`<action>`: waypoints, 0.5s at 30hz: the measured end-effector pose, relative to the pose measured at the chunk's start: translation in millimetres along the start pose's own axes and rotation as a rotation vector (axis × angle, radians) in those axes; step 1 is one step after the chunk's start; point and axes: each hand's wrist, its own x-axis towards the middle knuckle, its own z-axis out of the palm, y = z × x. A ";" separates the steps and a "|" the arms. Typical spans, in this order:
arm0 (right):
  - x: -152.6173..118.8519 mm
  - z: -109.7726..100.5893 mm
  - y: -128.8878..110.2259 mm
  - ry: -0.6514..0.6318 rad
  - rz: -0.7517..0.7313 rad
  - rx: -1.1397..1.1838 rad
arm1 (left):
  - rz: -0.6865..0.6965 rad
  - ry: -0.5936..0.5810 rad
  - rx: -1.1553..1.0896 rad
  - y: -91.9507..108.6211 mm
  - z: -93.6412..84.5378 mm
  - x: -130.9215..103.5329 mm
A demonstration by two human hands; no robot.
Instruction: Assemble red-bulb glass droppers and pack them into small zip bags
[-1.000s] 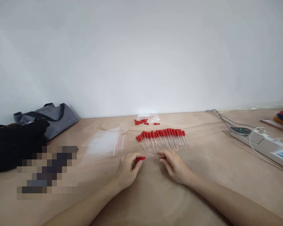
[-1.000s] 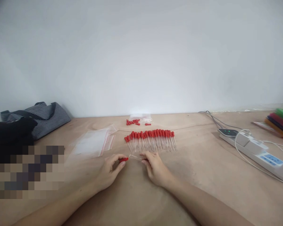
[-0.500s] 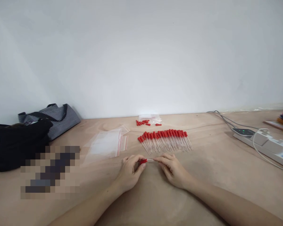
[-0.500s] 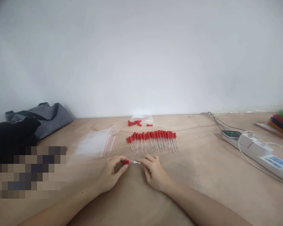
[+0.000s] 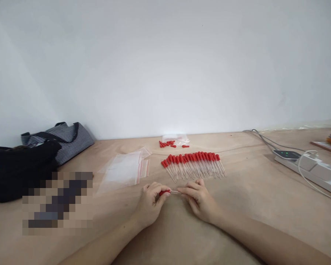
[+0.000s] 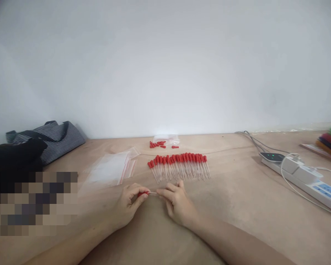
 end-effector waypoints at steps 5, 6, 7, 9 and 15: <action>2.0 -4.1 1.9 0.084 -0.185 -0.169 | -0.004 -0.019 -0.006 1.7 -1.0 -0.8; 2.8 -5.2 2.2 0.098 -0.217 -0.190 | -0.006 -0.025 -0.006 2.3 -1.3 -0.6; 3.5 -6.2 2.6 0.108 -0.242 -0.206 | -0.007 -0.028 -0.006 2.9 -1.6 -0.4; 4.8 -8.0 3.7 0.116 -0.274 -0.223 | -0.004 -0.032 -0.002 3.7 -2.0 0.2; 5.6 -8.6 4.6 0.097 -0.301 -0.254 | 0.026 -0.012 0.003 2.5 -0.2 0.4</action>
